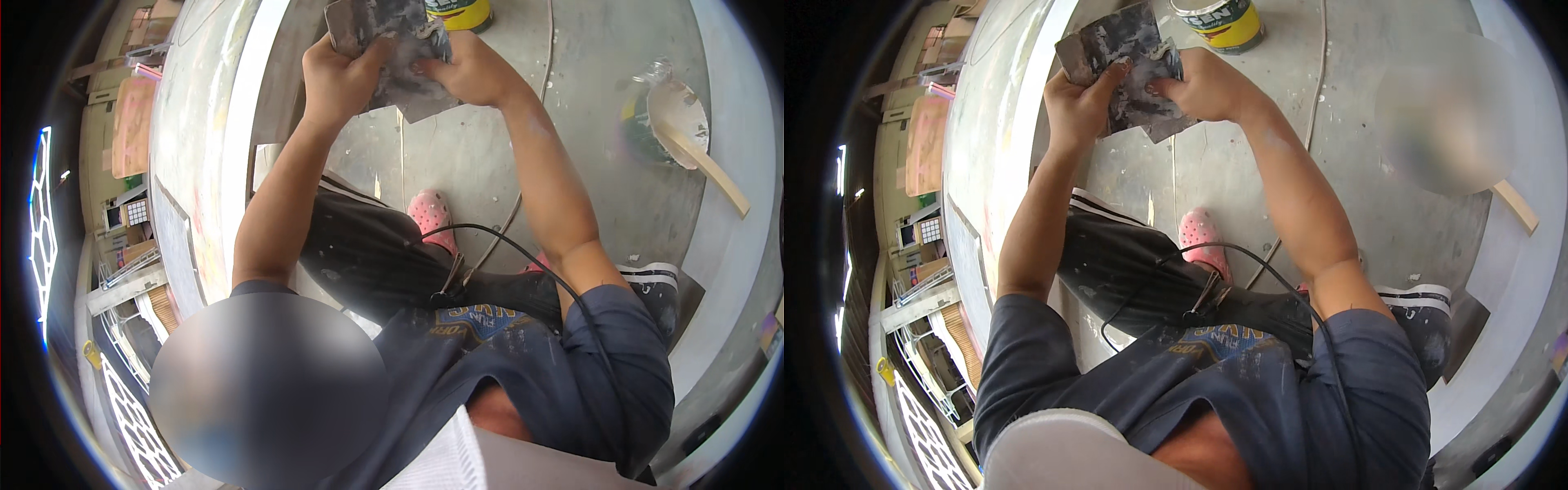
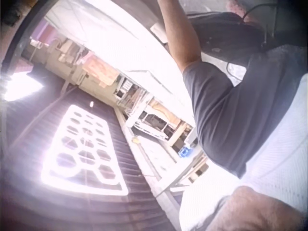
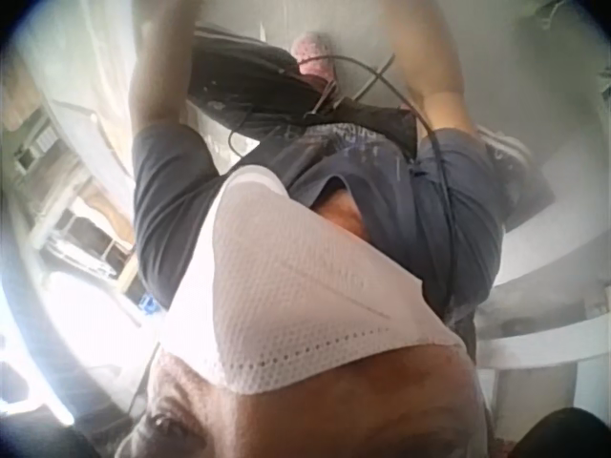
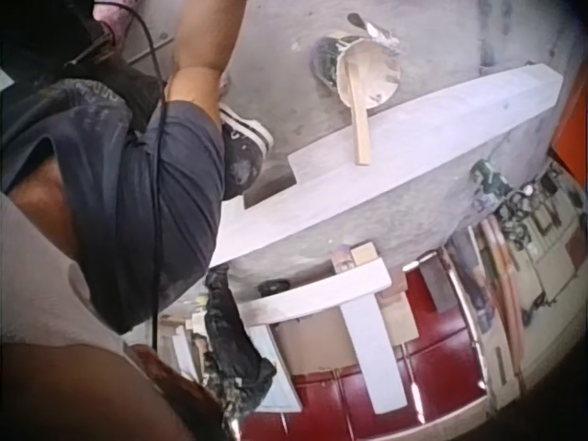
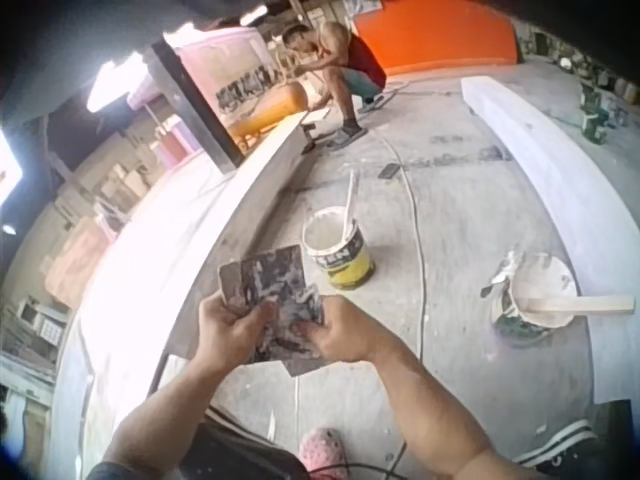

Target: Applying putty or wood filler to a curved white structural component using metal spatulas.

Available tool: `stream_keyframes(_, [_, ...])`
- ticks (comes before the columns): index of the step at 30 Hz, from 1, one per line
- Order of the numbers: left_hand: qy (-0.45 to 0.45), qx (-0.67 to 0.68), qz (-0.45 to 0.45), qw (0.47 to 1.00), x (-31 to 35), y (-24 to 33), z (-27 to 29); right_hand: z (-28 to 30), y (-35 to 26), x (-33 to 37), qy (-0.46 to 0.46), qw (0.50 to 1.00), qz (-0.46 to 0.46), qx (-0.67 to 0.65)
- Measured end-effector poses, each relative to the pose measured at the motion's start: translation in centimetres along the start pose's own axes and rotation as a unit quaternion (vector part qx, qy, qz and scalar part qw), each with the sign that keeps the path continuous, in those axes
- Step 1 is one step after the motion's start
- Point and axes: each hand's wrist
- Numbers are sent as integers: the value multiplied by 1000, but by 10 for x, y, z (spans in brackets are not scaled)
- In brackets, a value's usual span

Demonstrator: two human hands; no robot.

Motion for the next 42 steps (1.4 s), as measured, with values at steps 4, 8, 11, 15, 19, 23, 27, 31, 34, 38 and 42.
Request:
stream_keyframes(4, [-56,-56,15,997,0,-2,1,7,1,0,-117,975,-178,59])
stream_keyframes(8, [-98,-30,47,994,-1,-19,-8,0,21,13,-113,970,-205,-61])
stream_keyframes(11, [-186,-174,-35,966,-8,-33,-12,-8,33,12,-259,928,-251,95])
stream_keyframes(15, [-252,-460,-35,851,-31,-55,-23,-13,99,45,-194,797,-382,427])
stream_keyframes(19, [-303,-282,84,906,-48,-99,-17,-1,146,44,26,872,-316,373])
stream_keyframes(23, [-248,258,345,868,-37,-91,8,2,96,11,197,950,-225,91])
stream_keyframes(27, [-264,401,285,830,-42,-47,-17,-1,85,-4,271,933,-217,97])
stream_keyframes(31, [-270,388,282,835,-40,-55,-23,3,51,-7,38,898,-237,-368])
stream_keyframes(34, [-314,443,276,793,-39,-27,-36,12,81,-7,98,893,-194,-395])
stream_keyframes(38, [-124,340,282,889,-45,-58,6,-4,46,-15,239,852,-143,-444])
stream_keyframes(42, [5,296,242,924,-33,-24,-24,-9,21,-5,309,916,13,-257])
Point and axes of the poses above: each hand's wrist, its own x-axis away from the middle knuckle, its own z-axis out of the back of the hand, y = z × x, and after that the axes turned 3 degrees about -x, right-handed
